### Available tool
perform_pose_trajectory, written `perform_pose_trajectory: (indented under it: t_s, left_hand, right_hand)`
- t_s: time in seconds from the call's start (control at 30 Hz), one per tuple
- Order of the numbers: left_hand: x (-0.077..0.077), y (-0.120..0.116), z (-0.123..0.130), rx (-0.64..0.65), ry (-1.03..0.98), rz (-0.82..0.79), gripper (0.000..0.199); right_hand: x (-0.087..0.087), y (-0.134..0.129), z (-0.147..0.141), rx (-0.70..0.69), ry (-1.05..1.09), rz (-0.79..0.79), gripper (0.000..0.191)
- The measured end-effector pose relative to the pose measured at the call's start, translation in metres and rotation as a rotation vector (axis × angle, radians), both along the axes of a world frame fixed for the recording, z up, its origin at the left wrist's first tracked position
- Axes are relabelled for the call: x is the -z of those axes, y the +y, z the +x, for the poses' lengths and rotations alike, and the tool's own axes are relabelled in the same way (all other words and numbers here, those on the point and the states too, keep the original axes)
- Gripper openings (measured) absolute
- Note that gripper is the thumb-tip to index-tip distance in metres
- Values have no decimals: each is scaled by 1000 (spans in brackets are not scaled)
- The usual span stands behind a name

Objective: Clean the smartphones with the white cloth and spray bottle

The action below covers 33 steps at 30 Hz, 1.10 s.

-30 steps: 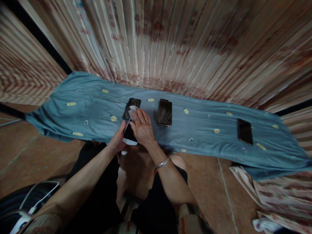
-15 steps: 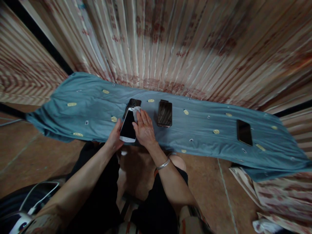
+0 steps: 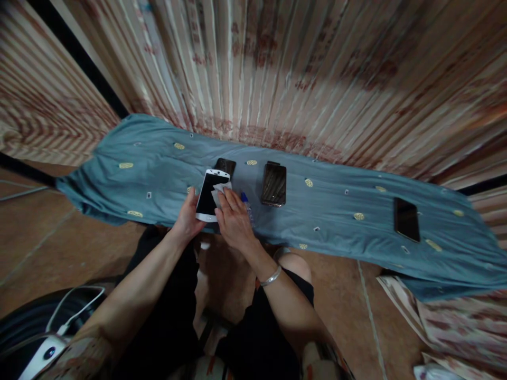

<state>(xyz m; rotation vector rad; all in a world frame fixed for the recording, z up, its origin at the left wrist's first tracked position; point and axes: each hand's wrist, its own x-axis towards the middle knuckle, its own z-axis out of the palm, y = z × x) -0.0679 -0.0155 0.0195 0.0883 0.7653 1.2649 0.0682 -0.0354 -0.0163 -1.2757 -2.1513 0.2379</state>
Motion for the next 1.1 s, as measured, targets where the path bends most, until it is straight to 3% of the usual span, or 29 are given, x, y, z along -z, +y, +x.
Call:
perform_pose_trajectory:
  t_s: [0.3, 0.77, 1.1]
  left_hand:
    - [-6, 2, 0, -31, 33, -8, 59]
    - [15, -1, 6, 59, 27, -35, 50]
    - [1, 0, 3, -8, 34, -28, 56]
  right_hand:
    - [-9, -16, 10, -116, 25, 40, 44]
    - [-3, -11, -4, -108, 73, 61, 32]
    - [-4, -13, -3, -152, 87, 93, 31]
